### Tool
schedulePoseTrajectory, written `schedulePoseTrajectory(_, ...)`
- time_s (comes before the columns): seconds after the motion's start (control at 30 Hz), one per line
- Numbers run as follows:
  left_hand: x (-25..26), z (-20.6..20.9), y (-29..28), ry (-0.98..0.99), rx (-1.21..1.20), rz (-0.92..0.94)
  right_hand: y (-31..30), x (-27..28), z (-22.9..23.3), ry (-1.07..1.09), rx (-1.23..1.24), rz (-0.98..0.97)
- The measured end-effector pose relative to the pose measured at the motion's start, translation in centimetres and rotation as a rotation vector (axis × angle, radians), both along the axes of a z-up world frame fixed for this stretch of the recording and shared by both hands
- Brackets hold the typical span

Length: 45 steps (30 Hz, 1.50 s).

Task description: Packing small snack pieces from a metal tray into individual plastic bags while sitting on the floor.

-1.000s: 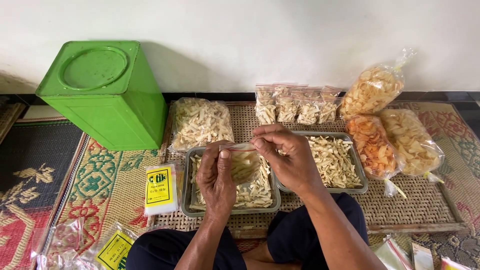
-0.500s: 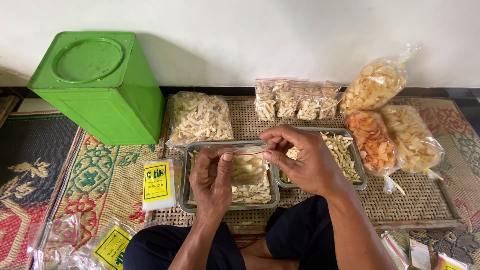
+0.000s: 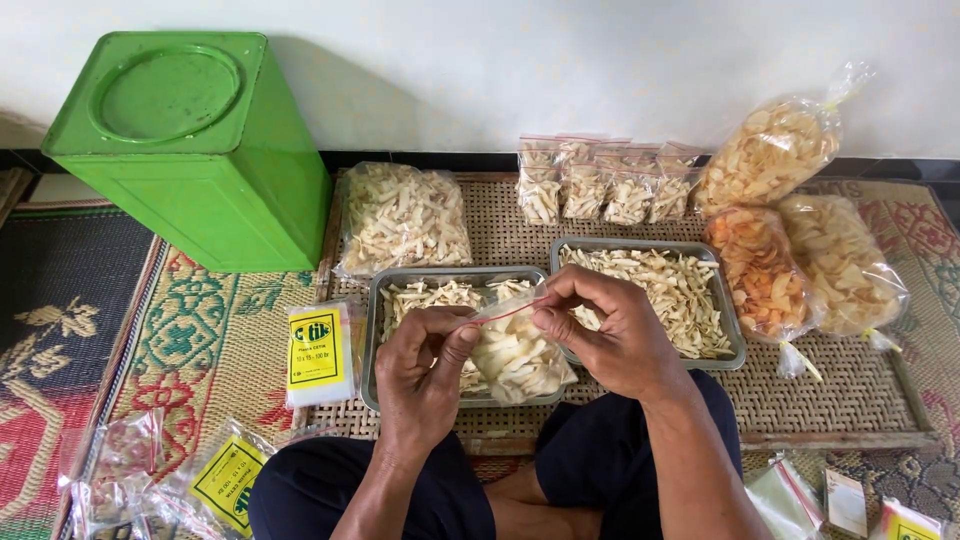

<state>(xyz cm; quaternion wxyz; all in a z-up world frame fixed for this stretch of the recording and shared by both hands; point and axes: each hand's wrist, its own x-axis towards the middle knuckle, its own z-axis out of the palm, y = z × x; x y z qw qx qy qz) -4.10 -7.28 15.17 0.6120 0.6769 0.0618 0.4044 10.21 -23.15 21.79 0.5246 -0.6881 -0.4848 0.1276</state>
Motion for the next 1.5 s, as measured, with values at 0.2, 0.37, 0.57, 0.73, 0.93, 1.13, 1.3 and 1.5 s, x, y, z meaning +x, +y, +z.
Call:
schedulePoseTrajectory(0.2,-0.4,0.5,0.3,0.124,-0.006,-0.043,0.1,-0.7,-1.7,0.147,0.014,-0.012)
schedulePoseTrajectory(0.37,-0.2,1.2,1.2,0.204,0.085,-0.098,0.8,-0.8,-2.2,0.092,0.054,-0.023)
schedulePoseTrajectory(0.57,0.6,2.3,1.6,0.124,0.240,-0.131,1.3,-0.5,-3.0,0.053,0.076,-0.048)
schedulePoseTrajectory(0.73,1.1,2.3,1.8,0.155,0.211,-0.172,1.5,0.0,-3.7,0.040,0.070,0.004)
schedulePoseTrajectory(0.93,1.7,1.9,1.9,0.284,0.277,-0.263,1.4,0.3,-4.7,0.073,0.026,0.009)
schedulePoseTrajectory(1.13,2.4,1.8,1.8,0.292,0.382,-0.244,1.1,1.0,-4.5,0.034,0.002,0.076)
schedulePoseTrajectory(1.3,3.3,2.2,1.8,0.332,0.449,-0.272,1.2,1.2,-4.4,0.005,0.034,0.016)
schedulePoseTrajectory(1.5,3.7,1.1,1.4,0.413,0.424,-0.273,1.0,1.5,-5.8,0.052,0.011,-0.012)
